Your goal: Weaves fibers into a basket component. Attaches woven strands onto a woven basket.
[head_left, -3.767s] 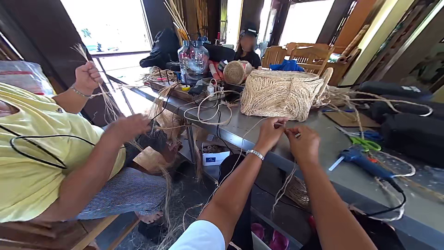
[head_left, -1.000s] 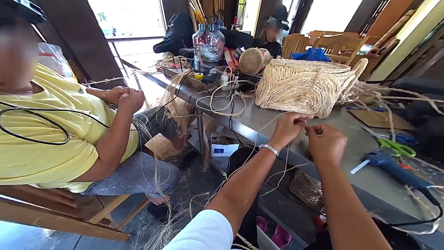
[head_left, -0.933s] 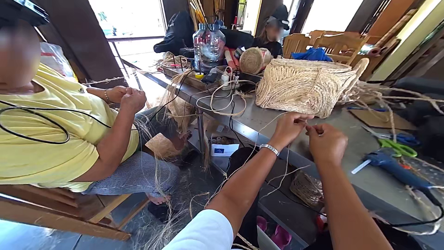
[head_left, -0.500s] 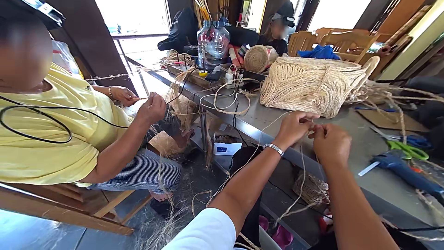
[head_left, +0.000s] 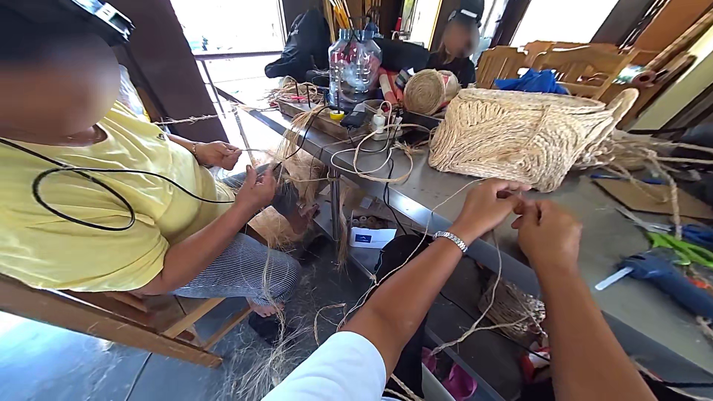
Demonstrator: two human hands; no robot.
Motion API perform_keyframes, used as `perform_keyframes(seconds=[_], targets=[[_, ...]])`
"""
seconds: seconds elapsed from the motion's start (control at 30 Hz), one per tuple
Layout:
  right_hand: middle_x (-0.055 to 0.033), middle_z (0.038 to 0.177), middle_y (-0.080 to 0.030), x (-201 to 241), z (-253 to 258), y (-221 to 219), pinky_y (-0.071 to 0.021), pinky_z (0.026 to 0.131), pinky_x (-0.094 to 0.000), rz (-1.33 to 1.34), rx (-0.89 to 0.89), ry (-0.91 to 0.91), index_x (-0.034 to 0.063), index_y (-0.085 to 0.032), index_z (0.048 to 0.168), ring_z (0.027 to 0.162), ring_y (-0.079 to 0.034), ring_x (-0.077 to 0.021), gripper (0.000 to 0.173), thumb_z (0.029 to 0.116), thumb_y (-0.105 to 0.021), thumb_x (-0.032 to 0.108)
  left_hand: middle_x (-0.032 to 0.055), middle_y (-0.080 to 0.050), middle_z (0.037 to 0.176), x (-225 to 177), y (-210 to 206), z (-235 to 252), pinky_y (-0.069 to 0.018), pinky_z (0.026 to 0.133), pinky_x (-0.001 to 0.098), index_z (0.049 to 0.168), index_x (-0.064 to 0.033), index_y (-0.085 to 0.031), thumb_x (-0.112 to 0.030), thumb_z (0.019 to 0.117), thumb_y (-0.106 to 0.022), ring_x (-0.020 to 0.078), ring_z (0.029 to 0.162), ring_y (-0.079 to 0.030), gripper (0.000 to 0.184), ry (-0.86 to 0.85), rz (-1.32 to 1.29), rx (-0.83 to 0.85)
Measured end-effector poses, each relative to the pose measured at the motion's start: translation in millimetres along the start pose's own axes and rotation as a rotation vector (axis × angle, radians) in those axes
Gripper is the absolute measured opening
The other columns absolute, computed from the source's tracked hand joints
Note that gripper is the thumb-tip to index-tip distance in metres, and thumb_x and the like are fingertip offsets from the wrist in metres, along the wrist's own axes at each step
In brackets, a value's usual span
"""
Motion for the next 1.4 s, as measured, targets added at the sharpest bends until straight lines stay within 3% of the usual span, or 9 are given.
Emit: perform_keyframes(seconds=[0.27,0.47,0.6,0.7,0.77,0.9,1.07,1.23,1.4], targets=[[-0.0216,0.088,-0.070,-3,2,1,-0.0516,0.080,-0.0606,0.075,0.059,-0.003,-0.0070,-0.067,0.110,0.082,-0.068,-0.0365,0.044,0.1134,-0.037,0.025,0.0128,-0.068,0.124,6,0,-4,-0.0549,0.090,0.0417,0.131,-0.0057,-0.066,-0.010,0.1032,-0.059,0.0218,0.103,-0.067,0.029,0.048,-0.171,0.068],[-0.0209,0.085,-0.069,-6,3,2,-0.0515,0.081,-0.0594,0.149,0.117,0.018,-0.0085,-0.067,0.106,0.080,-0.067,-0.0347,0.048,0.1141,-0.036,0.028,0.0175,-0.065,0.124,8,-3,6,-0.0536,0.094,0.0328,0.128,0.0065,-0.063,0.002,0.0993,-0.058,0.0163,0.104,-0.065,0.029,0.008,-0.423,0.059],[-0.0170,0.082,-0.070,-9,2,2,-0.0520,0.074,-0.0566,0.188,0.117,0.025,-0.0045,-0.069,0.103,0.074,-0.066,-0.0306,0.051,0.1143,-0.035,0.032,0.0167,-0.065,0.125,16,-6,13,-0.0536,0.094,0.0314,0.127,0.0068,-0.063,0.004,0.0980,-0.059,0.0153,0.104,-0.065,0.030,-0.019,-0.502,0.050],[-0.0201,0.093,-0.072,-7,2,4,-0.0524,0.081,-0.0583,0.191,0.073,-0.006,-0.0050,-0.070,0.104,0.084,-0.068,-0.0337,0.051,0.1131,-0.039,0.033,0.0178,-0.065,0.128,17,-5,14,-0.0540,0.096,0.0327,0.129,0.0066,-0.063,0.004,0.0965,-0.060,0.0167,0.107,-0.066,0.033,-0.044,-0.444,0.026],[-0.0243,0.105,-0.070,-8,2,7,-0.0536,0.091,-0.0563,0.192,-0.039,-0.004,-0.0074,-0.067,0.112,0.098,-0.069,-0.0366,0.042,0.1086,-0.051,0.032,0.0185,-0.064,0.128,17,-6,14,-0.0551,0.096,0.0336,0.129,0.0069,-0.063,0.005,0.0955,-0.060,0.0174,0.106,-0.067,0.034,-0.067,-0.399,0.031],[-0.0189,0.125,-0.068,-15,6,4,-0.0578,0.091,-0.0433,0.298,-0.091,0.035,-0.0027,-0.062,0.126,0.108,-0.069,-0.0258,0.032,0.0996,-0.063,0.014,0.0165,-0.064,0.130,18,-6,15,-0.0551,0.096,0.0338,0.131,0.0046,-0.062,0.005,0.0958,-0.058,0.0170,0.106,-0.067,0.036,-0.080,-0.338,0.078],[-0.0155,0.110,-0.071,-18,10,-2,-0.0605,0.076,-0.0406,0.379,-0.014,-0.042,-0.0007,-0.058,0.130,0.085,-0.071,-0.0222,0.037,0.0958,-0.065,0.011,0.0149,-0.066,0.128,20,-6,16,-0.0557,0.094,0.0343,0.131,0.0021,-0.064,0.006,0.0938,-0.059,0.0171,0.105,-0.067,0.037,-0.121,-0.285,0.091],[-0.0141,0.098,-0.071,-11,5,3,-0.0592,0.078,-0.0388,0.271,-0.126,-0.056,-0.0010,-0.067,0.112,0.083,-0.069,-0.0209,0.023,0.0946,-0.072,0.014,0.0124,-0.065,0.131,20,-5,16,-0.0561,0.091,0.0340,0.132,-0.0025,-0.065,0.005,0.0931,-0.060,0.0165,0.103,-0.067,0.040,-0.142,-0.211,0.072],[-0.0130,0.095,-0.072,-9,3,5,-0.0592,0.080,-0.0403,0.246,-0.157,-0.103,0.0006,-0.072,0.105,0.084,-0.070,-0.0212,0.018,0.0941,-0.073,0.015,0.0118,-0.063,0.134,14,-3,14,-0.0558,0.091,0.0331,0.133,-0.0060,-0.066,0.003,0.0949,-0.058,0.0162,0.105,-0.067,0.040,-0.126,-0.077,0.048]])
Point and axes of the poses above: each hand's wrist, its own z-axis towards the middle knuckle, its own y-axis out of the back of the hand, x = y × z, the point moved 3 cm from there along z, towards the middle knuckle
